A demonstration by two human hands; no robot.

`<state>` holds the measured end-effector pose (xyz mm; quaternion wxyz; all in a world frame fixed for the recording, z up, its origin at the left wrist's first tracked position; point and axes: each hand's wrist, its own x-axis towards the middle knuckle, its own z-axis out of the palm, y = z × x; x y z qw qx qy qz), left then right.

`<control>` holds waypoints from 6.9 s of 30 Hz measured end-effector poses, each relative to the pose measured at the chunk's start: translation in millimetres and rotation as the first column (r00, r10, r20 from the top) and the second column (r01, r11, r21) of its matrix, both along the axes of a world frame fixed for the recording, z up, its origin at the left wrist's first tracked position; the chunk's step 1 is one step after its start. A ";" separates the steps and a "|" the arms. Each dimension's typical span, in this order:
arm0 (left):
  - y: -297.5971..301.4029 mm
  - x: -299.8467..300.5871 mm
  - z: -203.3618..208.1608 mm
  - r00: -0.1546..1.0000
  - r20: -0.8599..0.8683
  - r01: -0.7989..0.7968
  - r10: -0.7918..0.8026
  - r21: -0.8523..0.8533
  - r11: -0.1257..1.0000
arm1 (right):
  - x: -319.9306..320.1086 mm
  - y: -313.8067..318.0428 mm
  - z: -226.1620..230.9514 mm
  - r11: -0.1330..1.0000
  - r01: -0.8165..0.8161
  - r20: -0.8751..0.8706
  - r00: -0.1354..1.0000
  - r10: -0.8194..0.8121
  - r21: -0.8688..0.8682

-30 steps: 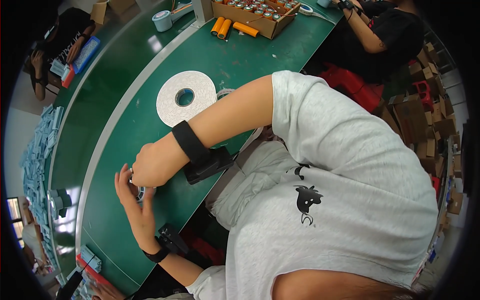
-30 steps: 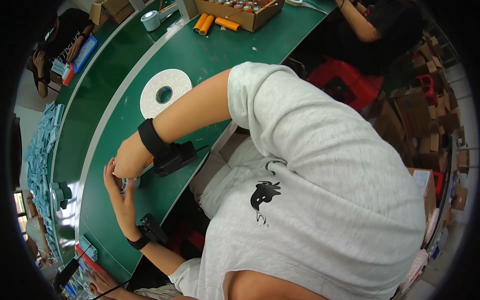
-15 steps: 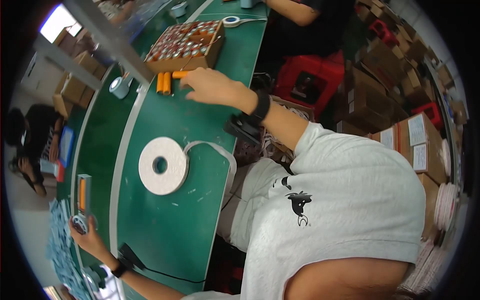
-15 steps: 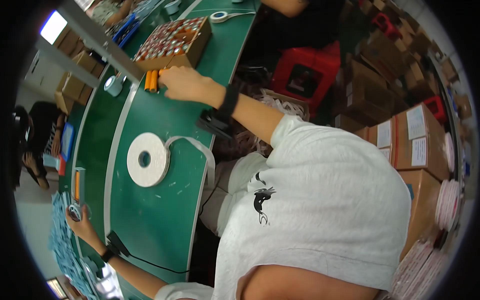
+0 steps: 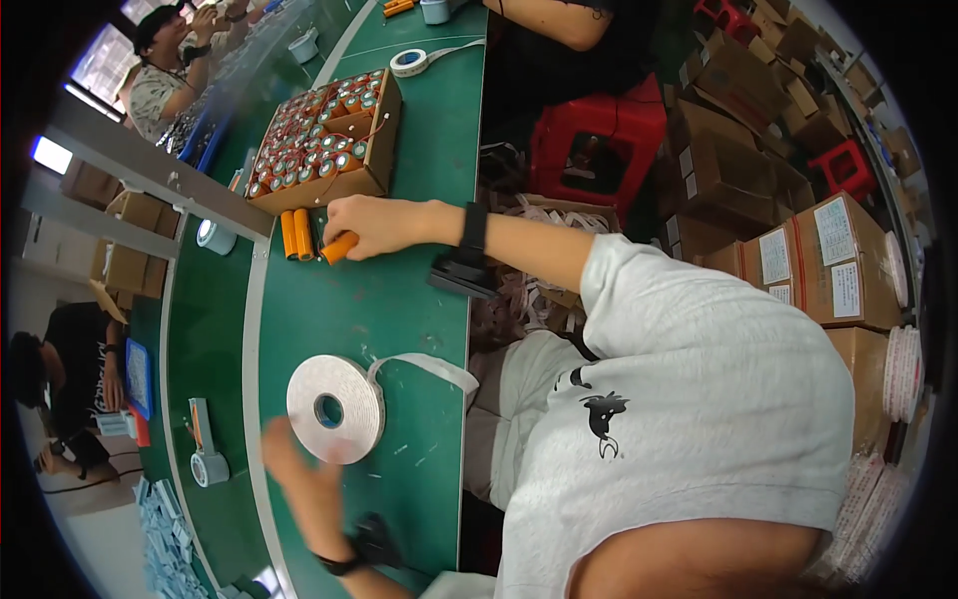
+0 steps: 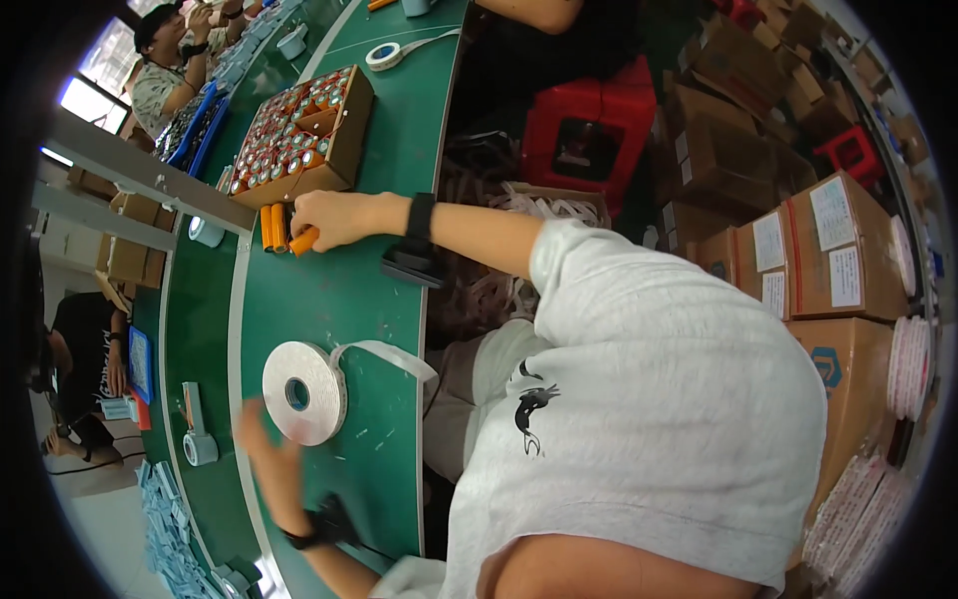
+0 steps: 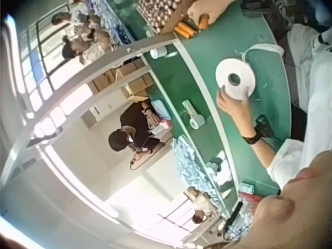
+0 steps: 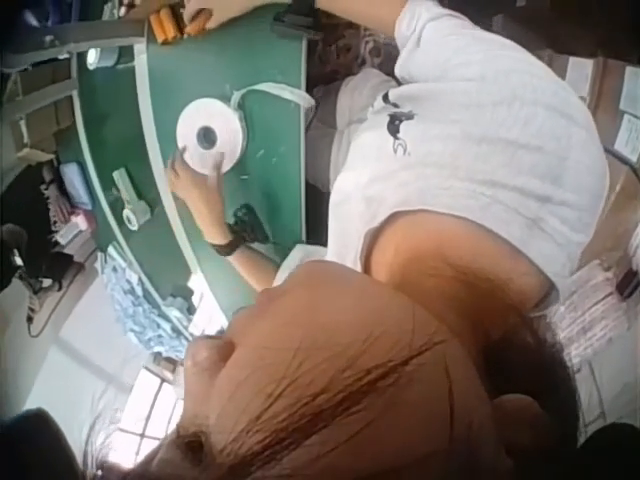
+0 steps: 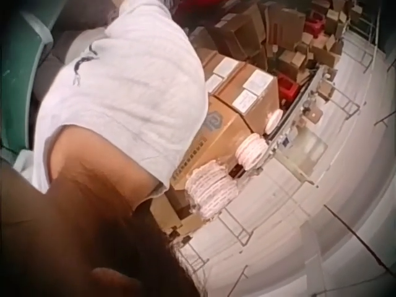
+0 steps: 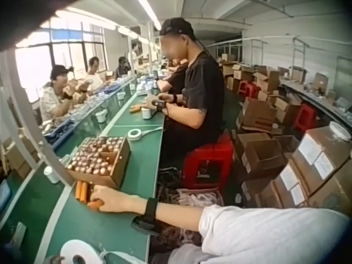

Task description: The person picks up a battery, applies tape from a roll to it, and presses the battery into a plastic fan housing. This process is repeated multiple times with additional batteries and fan housings.

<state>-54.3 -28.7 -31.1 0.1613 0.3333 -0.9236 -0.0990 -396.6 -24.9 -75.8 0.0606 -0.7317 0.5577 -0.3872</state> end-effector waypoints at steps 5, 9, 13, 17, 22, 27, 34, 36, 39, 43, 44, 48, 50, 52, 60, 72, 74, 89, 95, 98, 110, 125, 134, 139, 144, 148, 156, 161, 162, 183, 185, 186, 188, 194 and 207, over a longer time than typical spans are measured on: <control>43.7 -29.6 -32.4 0.986 0.147 -0.067 0.079 -0.083 0.994 | 13.4 37.3 6.5 0.978 -0.206 0.287 0.936 0.202 -0.017; 43.0 -27.3 -25.6 0.995 -0.047 -0.088 0.085 -0.048 0.995 | 55.7 54.7 5.5 0.902 -0.423 0.625 0.729 0.280 0.089; 48.8 -29.6 -16.5 0.952 -0.123 -0.300 0.280 -0.192 0.935 | 77.7 62.2 -1.5 0.768 -0.637 0.960 0.250 0.124 0.066; 47.5 -18.0 -15.5 0.925 -0.273 -0.326 0.266 -0.207 0.922 | 91.6 65.7 7.1 0.676 -0.733 0.989 -0.023 -0.145 0.082; 44.8 -18.5 -22.1 0.902 -0.365 -0.366 0.231 -0.363 0.857 | 130.5 69.5 23.3 0.812 -0.570 0.983 0.180 -0.031 0.130; 29.6 8.5 -20.9 0.746 -0.421 -0.643 0.516 -0.253 0.723 | 133.4 84.5 29.6 0.870 -0.486 0.866 0.468 0.177 0.085; 23.7 14.4 -11.0 0.596 -0.625 -0.600 0.504 0.070 0.797 | 98.3 88.4 14.9 0.698 -0.688 0.978 0.187 -0.091 0.197; 31.7 14.3 -8.6 0.661 -0.527 -0.627 0.534 0.002 0.779 | 113.5 83.7 35.7 0.744 -0.658 0.990 0.140 -0.033 0.118; 38.2 2.3 -16.2 0.712 -0.436 -0.640 0.551 -0.078 0.765 | 138.2 52.3 42.7 0.904 -0.424 0.873 0.420 0.247 -0.052; 36.8 -6.1 -26.9 0.762 -0.336 -0.635 0.553 -0.228 0.738 | 161.6 30.6 63.3 0.904 -0.427 0.736 0.601 0.312 -0.035; 37.0 -5.3 -28.5 0.789 -0.317 -0.607 0.527 -0.261 0.751 | 168.3 25.5 63.0 0.895 -0.447 0.723 0.618 0.309 0.000; 38.7 -8.1 -18.6 0.809 -0.180 -0.584 0.560 -0.358 0.729 | 184.6 10.2 46.4 0.905 -0.425 0.722 0.631 0.285 0.014; 40.1 -9.2 -17.6 0.792 -0.120 -0.591 0.598 -0.394 0.704 | 194.7 5.3 36.4 0.941 -0.321 0.784 0.556 0.276 -0.104; 39.9 -20.4 -21.0 0.728 -0.256 -0.685 0.636 -0.241 0.688 | 207.9 -0.5 33.0 0.946 -0.283 0.887 0.381 0.263 -0.159; 67.5 -31.8 -44.3 0.881 -0.091 -0.471 0.464 -0.242 0.848 | 134.5 -47.8 83.7 0.913 0.168 0.844 -0.349 0.408 -0.372; 44.2 -29.9 -0.8 0.933 0.349 -0.147 0.093 0.131 0.980 | 128.1 -31.3 49.5 0.552 -0.683 0.878 -0.375 0.297 -0.479; 39.0 -24.6 6.0 0.907 0.414 -0.198 0.074 0.264 0.944 | 116.0 -31.3 38.1 0.652 -0.706 0.895 0.059 0.443 -0.277; -257.8 436.4 -40.0 0.032 0.514 -0.602 0.857 -0.674 0.427 | 94.6 -18.1 28.8 0.792 -0.600 0.873 0.441 0.209 0.114; -220.7 378.9 -36.7 0.633 0.213 -0.770 0.744 0.077 0.633 | 85.9 -15.4 23.2 0.834 -0.535 0.853 0.491 0.175 0.137; -115.6 286.1 1.3 0.572 0.186 -0.759 0.799 -0.249 0.602 | 92.6 -13.6 25.7 0.860 -0.509 0.765 0.561 0.316 0.018; 41.3 103.2 14.4 0.889 0.241 -0.324 0.390 -0.272 0.906 | 148.8 49.7 41.9 0.669 -0.718 0.847 0.222 0.483 -0.193; 106.5 71.8 14.0 0.977 0.080 -0.193 0.199 -0.077 0.978 | 197.5 85.6 38.2 0.715 -0.689 0.775 0.385 0.502 -0.121; 102.0 68.0 -11.7 0.965 0.162 -0.156 0.205 -0.272 0.950 | 211.9 83.6 14.8 0.747 -0.663 0.407 0.670 0.621 -0.048; 101.0 75.6 -27.4 0.872 -0.345 -0.337 0.349 0.096 0.937 | 214.0 82.7 16.6 0.772 -0.634 0.086 0.767 0.636 -0.048; 94.9 71.5 -37.1 0.728 -0.545 -0.441 0.416 0.093 0.893 | 220.0 75.2 43.2 0.755 -0.633 -0.143 0.743 0.654 0.172; 94.1 71.6 -33.9 0.764 -0.492 -0.457 0.417 0.043 0.888 | 232.5 67.1 51.5 0.694 -0.688 -0.173 0.673 0.719 0.213; 94.1 61.2 -31.8 0.833 -0.376 -0.446 0.405 -0.024 0.895 | 231.1 46.8 34.9 0.592 -0.763 -0.108 0.586 0.803 0.262; 97.3 61.4 -21.9 0.852 -0.177 -0.501 0.492 -0.006 0.865 | 242.4 62.8 13.3 0.742 -0.652 0.027 0.754 0.657 0.157; 98.0 62.8 -20.5 0.845 -0.183 -0.512 0.502 -0.006 0.859 | 244.9 64.3 10.5 0.734 -0.660 0.021 0.745 0.666 0.158; 98.6 55.6 -17.7 0.881 -0.134 -0.466 0.455 -0.070 0.882 | 191.9 92.6 35.1 0.767 -0.484 0.632 0.450 0.631 -0.420; 97.8 55.5 -17.7 0.875 -0.127 -0.476 0.467 -0.055 0.877 | 193.8 83.2 31.6 0.706 -0.655 0.576 0.477 0.664 -0.271; 97.2 56.0 -17.1 0.877 -0.127 -0.473 0.463 -0.055 0.879 | 194.6 79.9 28.9 0.708 -0.652 0.576 0.480 0.662 -0.271; 97.5 55.0 -18.1 0.878 -0.129 -0.471 0.462 -0.058 0.880 | 194.0 75.6 19.1 0.648 -0.742 0.485 0.510 0.711 -0.170; 98.3 56.5 -19.2 0.875 -0.126 -0.474 0.467 -0.037 0.879 | 212.5 56.8 20.8 0.560 -0.819 0.219 0.574 0.789 0.126; 100.2 56.7 -20.0 0.872 -0.144 -0.476 0.468 -0.025 0.879 | 228.4 74.6 26.7 0.698 -0.639 0.065 0.751 0.657 0.324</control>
